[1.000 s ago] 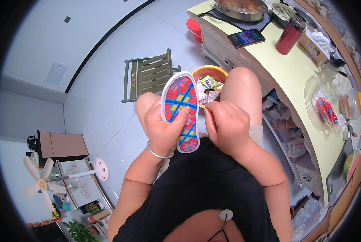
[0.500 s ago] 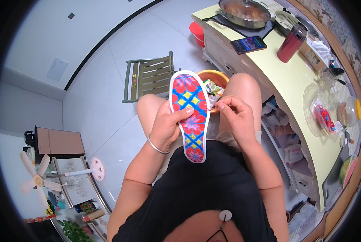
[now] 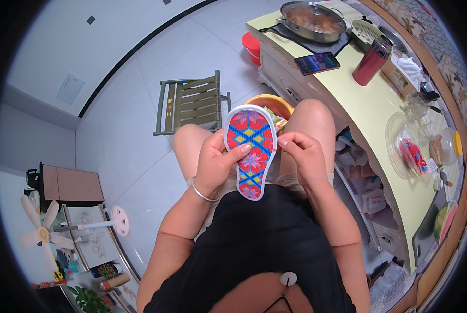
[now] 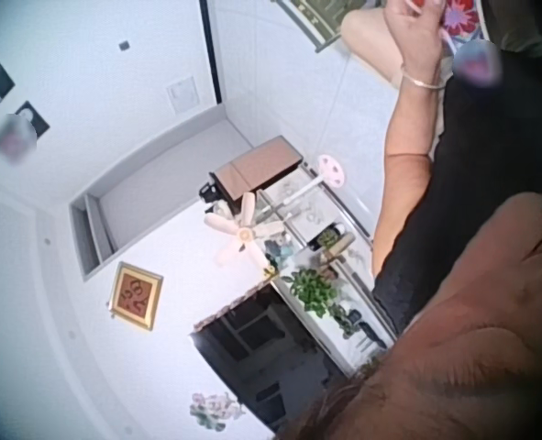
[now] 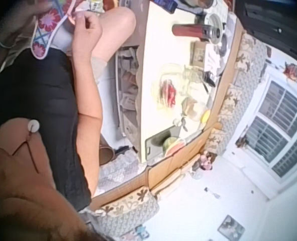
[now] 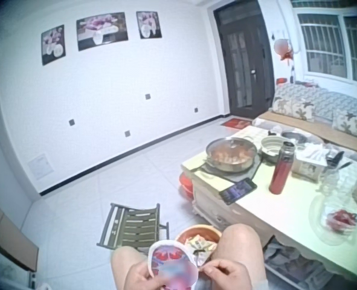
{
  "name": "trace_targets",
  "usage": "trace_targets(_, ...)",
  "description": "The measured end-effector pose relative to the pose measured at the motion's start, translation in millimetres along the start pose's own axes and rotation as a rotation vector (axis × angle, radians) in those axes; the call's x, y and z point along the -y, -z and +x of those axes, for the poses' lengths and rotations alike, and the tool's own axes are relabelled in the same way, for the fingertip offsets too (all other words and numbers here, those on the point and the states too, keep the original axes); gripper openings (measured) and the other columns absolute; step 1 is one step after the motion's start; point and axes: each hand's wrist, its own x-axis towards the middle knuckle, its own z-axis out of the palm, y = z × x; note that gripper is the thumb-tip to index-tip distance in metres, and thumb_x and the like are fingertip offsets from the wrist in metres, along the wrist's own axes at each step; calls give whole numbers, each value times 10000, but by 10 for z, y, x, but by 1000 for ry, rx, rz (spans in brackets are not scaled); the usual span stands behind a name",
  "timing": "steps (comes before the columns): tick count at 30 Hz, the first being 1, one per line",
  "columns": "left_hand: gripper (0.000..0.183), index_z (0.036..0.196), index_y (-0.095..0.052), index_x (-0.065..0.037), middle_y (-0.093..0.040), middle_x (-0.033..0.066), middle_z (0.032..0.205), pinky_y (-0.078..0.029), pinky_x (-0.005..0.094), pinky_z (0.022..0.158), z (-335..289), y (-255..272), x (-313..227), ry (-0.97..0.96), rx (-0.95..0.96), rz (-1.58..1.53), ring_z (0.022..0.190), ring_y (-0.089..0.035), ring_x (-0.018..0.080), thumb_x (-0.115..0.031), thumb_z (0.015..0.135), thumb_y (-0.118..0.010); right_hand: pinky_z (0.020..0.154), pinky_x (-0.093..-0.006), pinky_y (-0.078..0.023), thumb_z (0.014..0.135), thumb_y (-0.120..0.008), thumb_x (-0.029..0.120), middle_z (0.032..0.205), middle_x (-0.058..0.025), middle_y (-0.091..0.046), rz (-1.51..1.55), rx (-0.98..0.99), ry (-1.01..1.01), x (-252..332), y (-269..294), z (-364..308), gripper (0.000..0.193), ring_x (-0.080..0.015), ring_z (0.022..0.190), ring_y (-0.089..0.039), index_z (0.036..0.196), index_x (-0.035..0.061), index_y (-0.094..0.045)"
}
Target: The person is stitching a colorful patterned insole with a red thread, pulling the thread through the material using a needle and handling the insole by hand.
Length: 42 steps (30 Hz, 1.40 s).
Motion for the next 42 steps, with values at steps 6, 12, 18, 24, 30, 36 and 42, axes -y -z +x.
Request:
trace_targets(6,343,1087,-580,46,-669,135,1007,-540,319,826,11,-57,-10,169,110,-202,899,-660,183,42,762,-693,714,-241,-458,866,-636,105,865,-59,-656,418,186,-381,23,0,-49,120,-117,772,-579,917,-1,-663)
trace_targets(12,399,1069,-589,38,-675,141,994,-561,351,812,24,-148,96,204,143,-391,890,-677,226,101,692,-703,656,-252,-458,864,-628,79,845,-75,-638,509,36,-284,-105,-10,-41,87,-127,699,-549,900,1,-620)
trace_targets(18,420,1107,-558,56,-660,161,1002,-561,383,814,70,34,39,157,144,-476,888,-673,260,106,704,-666,686,-269,-540,910,-534,28,873,-99,-596,753,-399,-47,319,384,124,74,-127,704,-546,934,-32,-570)
trace_targets(24,127,902,-567,31,-487,81,690,-355,294,488,107,913,-132,16,-146,-639,583,-406,183,-42,800,-585,532,-222,-435,930,-484,-12,706,-30,-432,840,-513,515,826,2281,-218,137,-115,581,-384,805,21,-440)
trace_targets(30,123,786,-520,-47,-354,5,594,-267,237,483,156,923,77,64,335,-761,563,-308,121,-83,763,-636,491,-205,-340,935,-513,32,704,-13,-436,536,-874,671,804,2439,-223,168,-94,575,-383,1088,-35,-537)
trace_targets(36,197,786,-545,-48,-581,55,653,-360,234,468,360,293,599,52,876,-1289,534,-437,113,-183,789,-688,592,-207,-435,895,-569,28,795,0,-565,-302,-171,420,470,-80,-156,80,-64,652,-511,961,30,-613)
trace_targets(42,167,787,-541,-51,-624,67,699,-398,243,478,615,-117,861,20,1259,-1481,544,-489,124,-184,819,-638,560,-319,-474,704,-663,-28,727,-83,-620,-720,114,957,290,-668,-39,143,-245,627,-589,833,30,-642)
